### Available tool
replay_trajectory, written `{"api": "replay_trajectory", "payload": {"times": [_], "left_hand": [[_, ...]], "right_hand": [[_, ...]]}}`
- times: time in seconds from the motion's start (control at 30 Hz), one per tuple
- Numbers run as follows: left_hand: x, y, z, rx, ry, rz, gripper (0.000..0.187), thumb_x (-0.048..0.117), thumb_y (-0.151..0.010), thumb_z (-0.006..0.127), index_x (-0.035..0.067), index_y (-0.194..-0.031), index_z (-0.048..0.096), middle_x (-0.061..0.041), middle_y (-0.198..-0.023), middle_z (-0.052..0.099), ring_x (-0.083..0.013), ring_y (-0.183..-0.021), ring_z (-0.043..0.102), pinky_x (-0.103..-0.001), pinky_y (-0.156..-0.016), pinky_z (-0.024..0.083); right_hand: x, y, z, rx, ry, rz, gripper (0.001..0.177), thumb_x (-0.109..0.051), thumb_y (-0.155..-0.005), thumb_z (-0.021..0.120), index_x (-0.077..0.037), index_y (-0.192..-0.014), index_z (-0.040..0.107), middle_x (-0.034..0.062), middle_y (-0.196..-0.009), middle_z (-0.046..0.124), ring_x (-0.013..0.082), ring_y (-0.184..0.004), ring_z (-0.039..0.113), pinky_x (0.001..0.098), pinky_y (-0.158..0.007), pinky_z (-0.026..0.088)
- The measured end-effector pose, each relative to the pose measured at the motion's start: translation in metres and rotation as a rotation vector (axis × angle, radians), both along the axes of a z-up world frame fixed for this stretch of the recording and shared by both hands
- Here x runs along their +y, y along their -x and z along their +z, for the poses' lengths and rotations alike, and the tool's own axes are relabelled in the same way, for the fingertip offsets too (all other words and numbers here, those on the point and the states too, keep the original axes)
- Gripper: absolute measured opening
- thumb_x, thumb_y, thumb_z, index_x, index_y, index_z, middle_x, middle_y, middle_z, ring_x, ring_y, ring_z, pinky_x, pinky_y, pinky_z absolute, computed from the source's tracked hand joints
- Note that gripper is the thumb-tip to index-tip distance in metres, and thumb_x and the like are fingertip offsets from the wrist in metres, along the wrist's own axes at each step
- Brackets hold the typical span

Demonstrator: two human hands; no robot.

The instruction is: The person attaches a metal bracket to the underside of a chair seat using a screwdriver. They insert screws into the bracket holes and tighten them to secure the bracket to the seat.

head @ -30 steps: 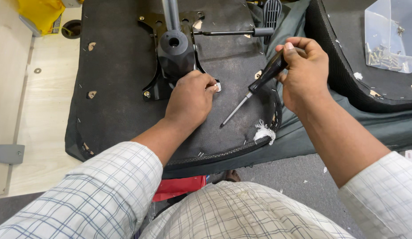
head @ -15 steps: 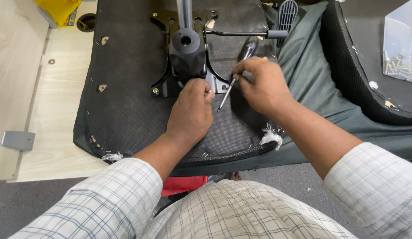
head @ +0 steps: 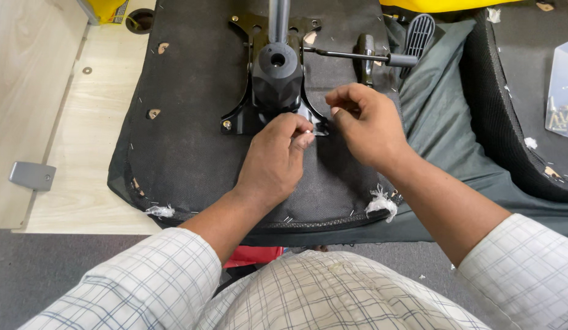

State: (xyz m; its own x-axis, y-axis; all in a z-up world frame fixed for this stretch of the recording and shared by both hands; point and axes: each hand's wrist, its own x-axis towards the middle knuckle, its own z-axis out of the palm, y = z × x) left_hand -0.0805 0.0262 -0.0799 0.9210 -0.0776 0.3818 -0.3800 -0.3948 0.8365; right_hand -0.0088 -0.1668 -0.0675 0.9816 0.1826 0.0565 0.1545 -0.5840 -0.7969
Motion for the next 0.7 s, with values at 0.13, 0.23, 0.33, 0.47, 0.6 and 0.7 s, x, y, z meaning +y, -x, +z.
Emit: {"api": "replay_trajectory", "payload": {"times": [0.13, 0.23, 0.33, 0.47, 0.6, 0.7], "left_hand": [[0.017, 0.001, -0.007, -0.055, -0.199, 0.163, 0.011, 0.014, -0.111, 0.055, 0.003, -0.109, 0.054, -0.018, -0.103, 0.064, -0.0376, -0.094, 0.067, -0.049, -0.082, 0.052], [0.045, 0.004, -0.013, -0.006, -0.176, 0.337, 0.013, 0.013, -0.109, 0.052, 0.002, -0.114, 0.050, -0.021, -0.104, 0.063, -0.0411, -0.094, 0.065, -0.052, -0.083, 0.051], [0.082, 0.004, -0.015, -0.120, -0.293, 0.461, 0.013, 0.009, -0.106, 0.050, 0.003, -0.116, 0.055, -0.019, -0.111, 0.063, -0.0428, -0.100, 0.064, -0.053, -0.083, 0.051], [0.109, -0.001, -0.010, -0.025, -0.518, 0.439, 0.015, 0.015, -0.098, 0.060, 0.009, -0.109, 0.067, -0.015, -0.103, 0.063, -0.0372, -0.097, 0.065, -0.050, -0.085, 0.051], [0.111, -0.006, -0.004, 0.044, -0.657, 0.340, 0.033, 0.026, -0.087, 0.072, 0.011, -0.116, 0.071, -0.012, -0.099, 0.063, -0.0331, -0.097, 0.063, -0.048, -0.083, 0.048], [0.109, -0.008, 0.004, 0.145, -0.692, 0.309, 0.040, 0.035, -0.086, 0.075, 0.014, -0.120, 0.071, -0.010, -0.099, 0.064, -0.0307, -0.098, 0.062, -0.047, -0.083, 0.047]], "right_hand": [[-0.005, -0.029, -0.005, 0.324, -0.708, -0.148, 0.017, -0.001, -0.095, 0.059, 0.000, -0.111, 0.065, 0.0125, -0.116, 0.070, 0.0205, -0.107, 0.069, 0.0328, -0.096, 0.057], [-0.008, -0.046, -0.011, 0.400, -0.755, -0.085, 0.019, -0.001, -0.099, 0.055, 0.002, -0.116, 0.061, 0.0123, -0.117, 0.068, 0.0201, -0.110, 0.069, 0.0325, -0.101, 0.057], [0.011, -0.065, -0.018, 0.438, -0.761, 0.008, 0.023, -0.003, -0.100, 0.055, 0.001, -0.122, 0.061, 0.0109, -0.118, 0.069, 0.0187, -0.110, 0.067, 0.0321, -0.103, 0.054], [0.038, -0.081, -0.019, 0.461, -0.720, 0.079, 0.028, -0.002, -0.100, 0.056, 0.001, -0.127, 0.065, 0.0062, -0.117, 0.070, 0.0148, -0.107, 0.064, 0.0311, -0.103, 0.051], [0.046, -0.073, -0.017, 0.369, -0.579, 0.130, 0.026, -0.001, -0.096, 0.063, -0.001, -0.121, 0.068, 0.0038, -0.116, 0.073, 0.0126, -0.109, 0.068, 0.0291, -0.104, 0.053], [0.051, -0.061, -0.018, 0.306, -0.565, 0.140, 0.026, 0.004, -0.095, 0.066, 0.001, -0.120, 0.071, 0.0073, -0.118, 0.073, 0.0139, -0.107, 0.066, 0.0299, -0.102, 0.051]]}}
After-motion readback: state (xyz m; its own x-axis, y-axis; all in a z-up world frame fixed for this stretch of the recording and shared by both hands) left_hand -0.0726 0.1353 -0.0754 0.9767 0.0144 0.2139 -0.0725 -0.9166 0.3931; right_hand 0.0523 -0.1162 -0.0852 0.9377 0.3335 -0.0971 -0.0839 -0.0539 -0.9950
